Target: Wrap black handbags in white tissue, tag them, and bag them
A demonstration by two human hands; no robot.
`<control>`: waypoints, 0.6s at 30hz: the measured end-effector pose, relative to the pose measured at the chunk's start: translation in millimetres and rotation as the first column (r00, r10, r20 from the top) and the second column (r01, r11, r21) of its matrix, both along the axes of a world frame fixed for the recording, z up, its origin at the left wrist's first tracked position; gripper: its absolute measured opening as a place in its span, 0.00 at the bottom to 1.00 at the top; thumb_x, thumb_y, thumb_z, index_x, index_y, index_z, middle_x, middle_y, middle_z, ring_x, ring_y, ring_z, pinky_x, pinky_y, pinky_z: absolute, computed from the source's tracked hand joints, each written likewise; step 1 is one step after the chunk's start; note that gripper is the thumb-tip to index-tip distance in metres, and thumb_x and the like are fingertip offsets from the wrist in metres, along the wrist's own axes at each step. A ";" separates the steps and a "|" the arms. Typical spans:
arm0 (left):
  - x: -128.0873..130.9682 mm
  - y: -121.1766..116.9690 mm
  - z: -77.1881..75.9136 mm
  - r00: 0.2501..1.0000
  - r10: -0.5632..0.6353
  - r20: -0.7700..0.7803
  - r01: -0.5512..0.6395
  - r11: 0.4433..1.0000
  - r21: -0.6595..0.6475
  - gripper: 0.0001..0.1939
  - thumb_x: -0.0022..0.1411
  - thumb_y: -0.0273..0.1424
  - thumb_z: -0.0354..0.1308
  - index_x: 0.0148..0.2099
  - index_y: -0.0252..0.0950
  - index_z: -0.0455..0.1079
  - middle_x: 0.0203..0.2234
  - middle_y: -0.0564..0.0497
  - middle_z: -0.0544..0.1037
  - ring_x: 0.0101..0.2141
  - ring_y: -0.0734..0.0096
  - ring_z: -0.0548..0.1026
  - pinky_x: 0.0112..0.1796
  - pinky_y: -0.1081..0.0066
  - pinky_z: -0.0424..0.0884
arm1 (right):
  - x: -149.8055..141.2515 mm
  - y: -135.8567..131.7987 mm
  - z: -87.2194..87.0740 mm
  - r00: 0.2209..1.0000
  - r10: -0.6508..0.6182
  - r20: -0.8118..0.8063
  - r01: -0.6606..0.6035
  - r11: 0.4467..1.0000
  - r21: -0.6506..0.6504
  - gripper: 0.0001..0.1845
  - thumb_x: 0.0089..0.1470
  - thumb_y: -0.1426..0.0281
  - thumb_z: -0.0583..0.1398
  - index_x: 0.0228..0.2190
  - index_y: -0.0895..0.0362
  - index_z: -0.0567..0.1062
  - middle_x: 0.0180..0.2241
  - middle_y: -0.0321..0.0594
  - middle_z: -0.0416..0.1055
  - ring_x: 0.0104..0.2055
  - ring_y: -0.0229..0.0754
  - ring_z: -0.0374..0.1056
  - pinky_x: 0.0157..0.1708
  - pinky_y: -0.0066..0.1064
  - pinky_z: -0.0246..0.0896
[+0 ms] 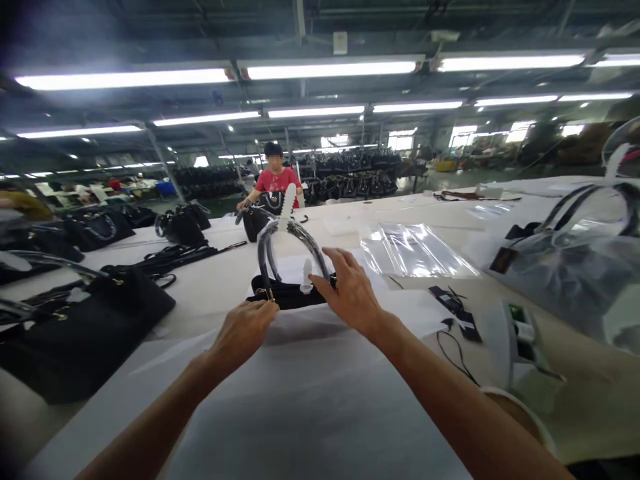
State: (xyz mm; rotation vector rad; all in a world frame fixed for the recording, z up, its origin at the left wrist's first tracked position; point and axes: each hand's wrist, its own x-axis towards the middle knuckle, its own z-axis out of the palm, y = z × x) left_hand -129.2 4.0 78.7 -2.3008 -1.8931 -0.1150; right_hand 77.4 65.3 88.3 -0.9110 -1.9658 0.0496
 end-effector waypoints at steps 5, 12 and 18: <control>-5.3 13.1 -0.1 0.980 0.027 0.195 -0.020 0.999 -0.036 0.12 0.68 0.33 0.45 0.38 0.38 0.69 0.36 0.53 0.77 0.38 0.68 0.74 0.35 0.71 0.62 | -40.9 48.2 32.4 0.997 0.026 -0.072 -0.048 0.942 -0.332 0.37 0.39 0.63 0.68 0.52 0.56 0.64 0.39 0.42 0.72 0.42 0.49 0.68 0.42 0.41 0.62; -3.9 23.5 3.6 0.994 0.047 0.094 -0.046 0.999 -0.015 0.14 0.68 0.34 0.44 0.39 0.36 0.69 0.37 0.49 0.77 0.40 0.63 0.73 0.37 0.68 0.63 | -64.4 66.2 34.0 0.913 0.145 -0.382 -0.306 0.862 -0.405 0.17 0.47 0.55 0.57 0.20 0.57 0.67 0.16 0.31 0.61 0.21 0.35 0.59 0.24 0.27 0.54; -7.5 32.8 13.6 0.995 0.081 0.060 -0.084 0.996 0.041 0.16 0.68 0.35 0.41 0.40 0.35 0.69 0.36 0.47 0.77 0.38 0.61 0.74 0.35 0.68 0.63 | -57.8 75.1 34.4 0.885 0.148 -0.442 -0.310 0.895 -0.320 0.18 0.44 0.53 0.54 0.20 0.55 0.63 0.15 0.29 0.56 0.18 0.33 0.54 0.20 0.27 0.50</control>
